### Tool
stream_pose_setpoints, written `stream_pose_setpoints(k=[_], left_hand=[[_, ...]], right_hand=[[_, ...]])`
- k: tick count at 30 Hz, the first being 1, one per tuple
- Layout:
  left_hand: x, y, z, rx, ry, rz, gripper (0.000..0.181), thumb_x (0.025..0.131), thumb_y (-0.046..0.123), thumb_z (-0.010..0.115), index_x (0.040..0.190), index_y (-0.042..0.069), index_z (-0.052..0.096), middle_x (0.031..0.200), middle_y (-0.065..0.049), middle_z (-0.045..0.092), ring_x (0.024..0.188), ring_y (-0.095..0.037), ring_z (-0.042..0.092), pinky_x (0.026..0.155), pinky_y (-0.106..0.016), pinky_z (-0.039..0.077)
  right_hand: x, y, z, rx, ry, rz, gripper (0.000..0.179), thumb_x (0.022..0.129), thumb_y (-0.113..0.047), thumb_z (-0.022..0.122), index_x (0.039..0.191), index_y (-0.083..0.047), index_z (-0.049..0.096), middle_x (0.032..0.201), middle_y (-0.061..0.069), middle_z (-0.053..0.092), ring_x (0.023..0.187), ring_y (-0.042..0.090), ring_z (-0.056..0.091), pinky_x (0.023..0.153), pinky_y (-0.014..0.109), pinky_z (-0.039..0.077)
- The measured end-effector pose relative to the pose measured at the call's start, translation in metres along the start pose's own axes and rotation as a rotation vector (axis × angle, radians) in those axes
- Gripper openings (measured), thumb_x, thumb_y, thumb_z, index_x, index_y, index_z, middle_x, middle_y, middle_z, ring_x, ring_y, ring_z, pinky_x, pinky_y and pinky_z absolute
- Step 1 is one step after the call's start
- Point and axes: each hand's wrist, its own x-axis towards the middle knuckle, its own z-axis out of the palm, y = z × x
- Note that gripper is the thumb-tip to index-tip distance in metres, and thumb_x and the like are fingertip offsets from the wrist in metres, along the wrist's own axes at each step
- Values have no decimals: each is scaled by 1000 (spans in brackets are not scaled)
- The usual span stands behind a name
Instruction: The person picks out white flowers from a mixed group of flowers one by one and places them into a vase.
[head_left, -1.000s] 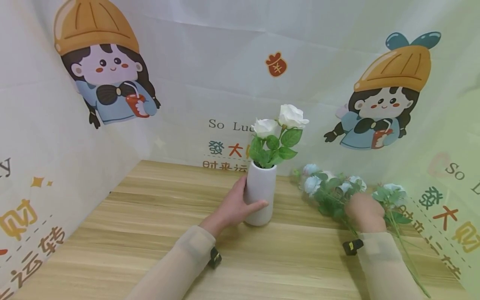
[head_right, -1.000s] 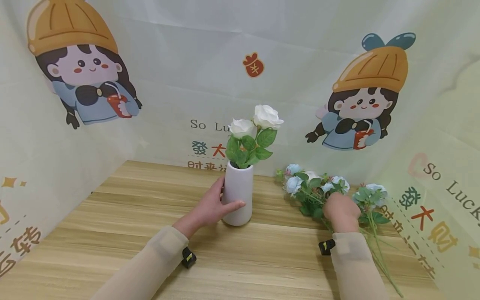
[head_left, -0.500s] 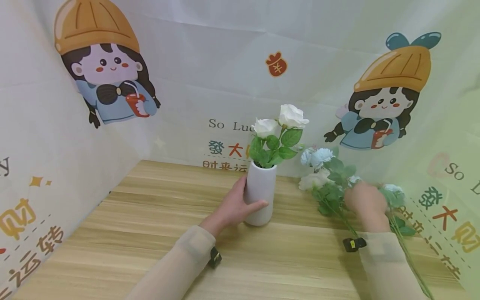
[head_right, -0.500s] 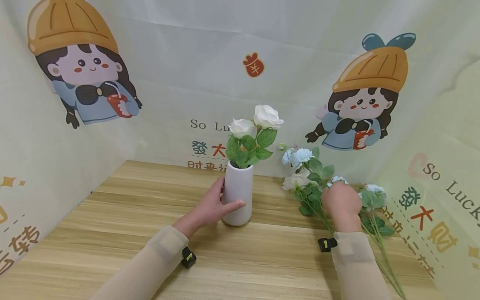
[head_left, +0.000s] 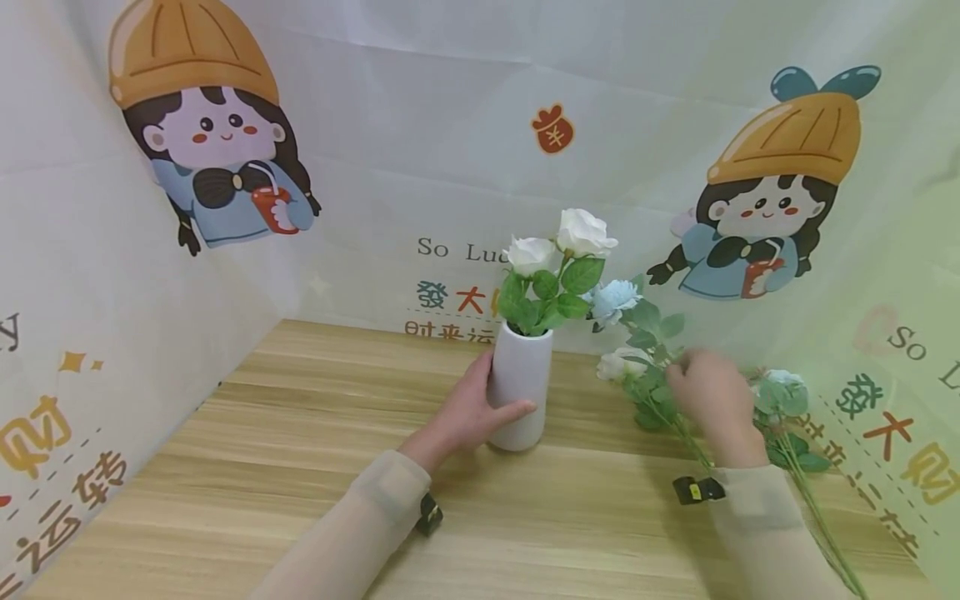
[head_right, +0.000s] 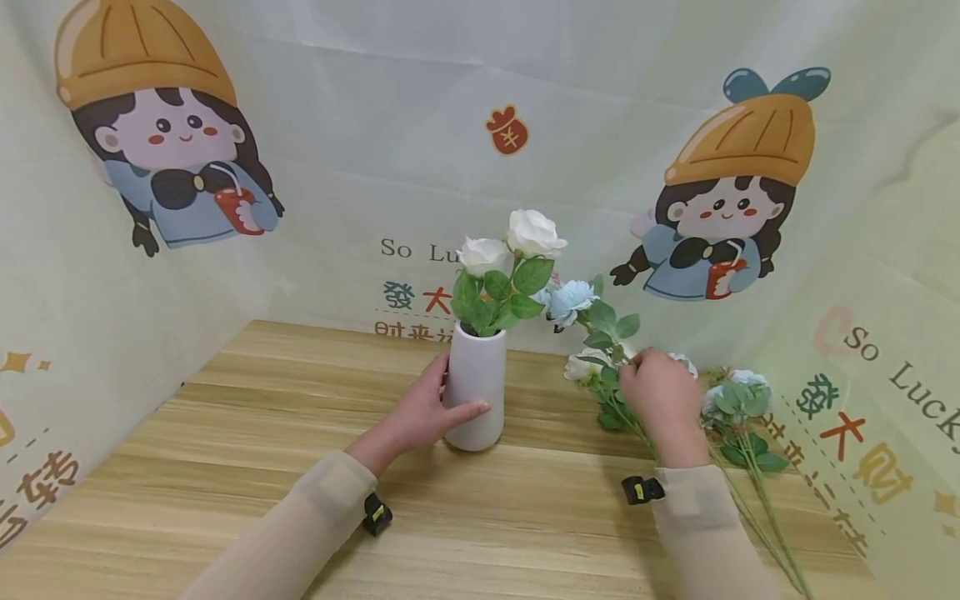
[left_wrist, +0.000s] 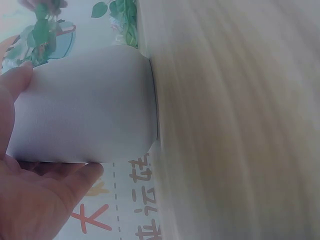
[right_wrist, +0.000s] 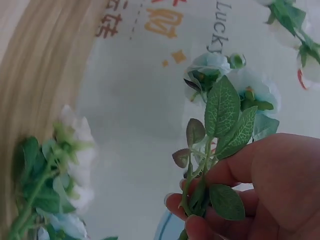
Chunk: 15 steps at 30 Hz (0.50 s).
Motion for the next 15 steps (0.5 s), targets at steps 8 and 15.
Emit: stream_pose_setpoints(k=[8, 15], left_hand=[[1, 0, 0, -8, 1, -11, 103, 94, 44, 87, 172, 11, 28, 170, -19, 43, 154, -40, 49, 130, -63, 40], [2, -1, 0, -16, -5, -2, 103, 94, 44, 88, 172, 11, 28, 170, -19, 44, 154, -41, 49, 129, -64, 40]], right_hand=[[3, -17, 40, -89, -126, -41, 36, 106, -19, 53, 71, -12, 52, 66, 4, 51, 60, 20, 48, 52, 35, 42], [4, -18, 55, -129, -201, 5, 22, 104, -21, 67, 104, -3, 79, 96, 18, 79, 78, 30, 71, 59, 44, 60]])
